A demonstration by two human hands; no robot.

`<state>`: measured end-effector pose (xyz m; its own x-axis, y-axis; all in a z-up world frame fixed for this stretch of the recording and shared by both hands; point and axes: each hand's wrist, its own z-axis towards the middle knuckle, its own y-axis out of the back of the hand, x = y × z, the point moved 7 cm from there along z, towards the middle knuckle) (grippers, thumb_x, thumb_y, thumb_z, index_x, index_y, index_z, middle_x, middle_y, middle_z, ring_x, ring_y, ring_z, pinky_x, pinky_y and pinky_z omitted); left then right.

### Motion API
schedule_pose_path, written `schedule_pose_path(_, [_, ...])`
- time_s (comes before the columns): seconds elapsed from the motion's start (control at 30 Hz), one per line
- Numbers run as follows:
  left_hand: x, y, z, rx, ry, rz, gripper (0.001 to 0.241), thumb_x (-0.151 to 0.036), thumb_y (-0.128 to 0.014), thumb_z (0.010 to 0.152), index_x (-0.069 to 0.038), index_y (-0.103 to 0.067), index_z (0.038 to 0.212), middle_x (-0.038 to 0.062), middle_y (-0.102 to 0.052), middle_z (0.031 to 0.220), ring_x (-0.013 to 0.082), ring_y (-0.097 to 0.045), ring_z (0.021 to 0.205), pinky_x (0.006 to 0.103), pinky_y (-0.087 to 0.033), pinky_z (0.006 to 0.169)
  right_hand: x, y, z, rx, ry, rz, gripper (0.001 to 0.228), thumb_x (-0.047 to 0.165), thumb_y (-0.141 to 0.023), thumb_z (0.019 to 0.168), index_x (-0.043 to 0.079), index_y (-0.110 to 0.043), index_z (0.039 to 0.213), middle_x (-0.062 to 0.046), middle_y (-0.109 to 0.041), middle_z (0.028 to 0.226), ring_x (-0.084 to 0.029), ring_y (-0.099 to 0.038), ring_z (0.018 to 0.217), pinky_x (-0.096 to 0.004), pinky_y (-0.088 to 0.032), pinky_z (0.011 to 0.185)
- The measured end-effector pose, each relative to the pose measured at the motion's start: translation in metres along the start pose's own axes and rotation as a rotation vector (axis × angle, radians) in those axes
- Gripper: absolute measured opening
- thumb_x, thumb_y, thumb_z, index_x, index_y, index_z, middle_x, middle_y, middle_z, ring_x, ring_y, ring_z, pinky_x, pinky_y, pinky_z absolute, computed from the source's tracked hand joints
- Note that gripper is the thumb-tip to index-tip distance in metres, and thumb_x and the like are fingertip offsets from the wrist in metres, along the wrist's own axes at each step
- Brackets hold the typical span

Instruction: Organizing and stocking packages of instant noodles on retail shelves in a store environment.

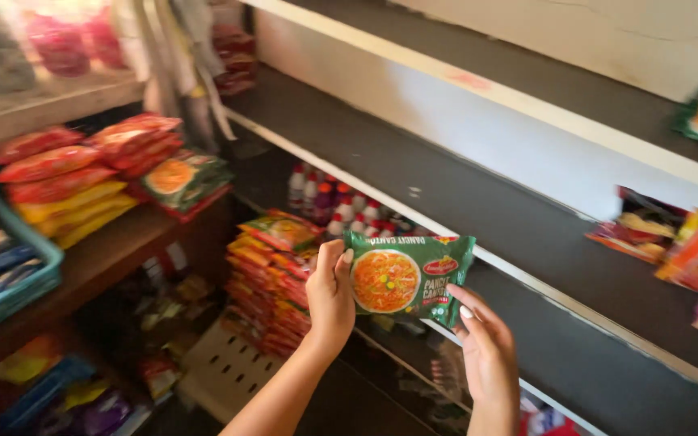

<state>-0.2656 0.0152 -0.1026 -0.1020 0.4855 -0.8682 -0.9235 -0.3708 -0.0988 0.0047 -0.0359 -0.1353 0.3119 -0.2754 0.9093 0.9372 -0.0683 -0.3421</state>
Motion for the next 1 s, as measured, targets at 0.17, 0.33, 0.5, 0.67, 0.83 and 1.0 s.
schedule_pose_path(0.17, [0.020, 0.068, 0.036, -0.053, 0.036, 0.085, 0.017, -0.015, -0.055, 0.105, -0.004, -0.054, 0.119, 0.016, -0.073, 0.096, 0.0228, -0.072, 0.086, 0.0333, -0.054, 0.075, -0.021, -0.087, 0.024, 0.144, -0.073, -0.057, 0.048, 0.010, -0.057, 0.095, -0.004, -0.059, 0.140, -0.014, -0.059, 0.145, -0.023, -0.057, 0.123, -0.044, -0.045, 0.103])
schedule_pose_path(0.33, [0.046, 0.140, 0.081, -0.130, 0.126, -0.026, 0.024, -0.013, -0.055, 0.103, -0.006, -0.045, 0.123, 0.014, -0.074, 0.093, 0.0219, -0.073, 0.081, 0.0327, -0.055, 0.074, -0.055, -0.195, 0.051, 0.313, -0.131, 0.064, 0.059, 0.008, -0.055, 0.093, 0.001, -0.046, 0.150, -0.011, -0.055, 0.148, -0.021, -0.056, 0.128, -0.050, -0.049, 0.105])
schedule_pose_path(0.5, [0.086, 0.197, 0.135, -0.111, 0.157, -0.110, 0.026, -0.012, -0.052, 0.104, -0.008, -0.037, 0.124, 0.011, -0.073, 0.092, 0.0152, -0.070, 0.080, 0.0275, -0.055, 0.074, -0.112, -0.272, 0.099, 0.285, -0.173, 0.032, 0.059, 0.002, -0.051, 0.093, 0.003, -0.045, 0.151, -0.016, -0.058, 0.142, -0.026, -0.062, 0.119, -0.049, -0.052, 0.099])
schedule_pose_path(0.67, [0.130, 0.242, 0.191, -0.062, 0.218, 0.011, 0.013, -0.005, -0.056, 0.101, -0.007, -0.059, 0.114, 0.010, -0.069, 0.085, 0.0129, -0.062, 0.074, 0.0289, -0.051, 0.068, -0.176, -0.340, 0.164, 0.223, -0.229, -0.092, 0.056, 0.000, -0.054, 0.092, 0.006, -0.053, 0.148, -0.017, -0.063, 0.133, -0.022, -0.063, 0.108, -0.041, -0.053, 0.088])
schedule_pose_path(0.83, [0.188, 0.269, 0.238, -0.016, 0.286, 0.035, 0.022, -0.001, -0.063, 0.095, -0.008, -0.065, 0.116, 0.006, -0.059, 0.076, 0.0116, -0.048, 0.064, 0.0290, -0.044, 0.059, -0.242, -0.397, 0.235, 0.211, -0.190, -0.158, 0.046, 0.001, -0.060, 0.093, 0.005, -0.063, 0.138, -0.018, -0.066, 0.127, -0.017, -0.067, 0.103, -0.028, -0.055, 0.087])
schedule_pose_path(1.0, [0.218, 0.294, 0.284, -0.093, 0.313, 0.026, 0.036, 0.003, -0.063, 0.090, -0.010, -0.065, 0.124, 0.002, -0.060, 0.077, 0.0091, -0.051, 0.065, 0.0260, -0.045, 0.061, -0.266, -0.455, 0.282, 0.227, -0.089, -0.401, 0.036, 0.003, -0.060, 0.092, 0.006, -0.068, 0.127, -0.002, -0.053, 0.141, -0.013, -0.064, 0.105, -0.028, -0.054, 0.081])
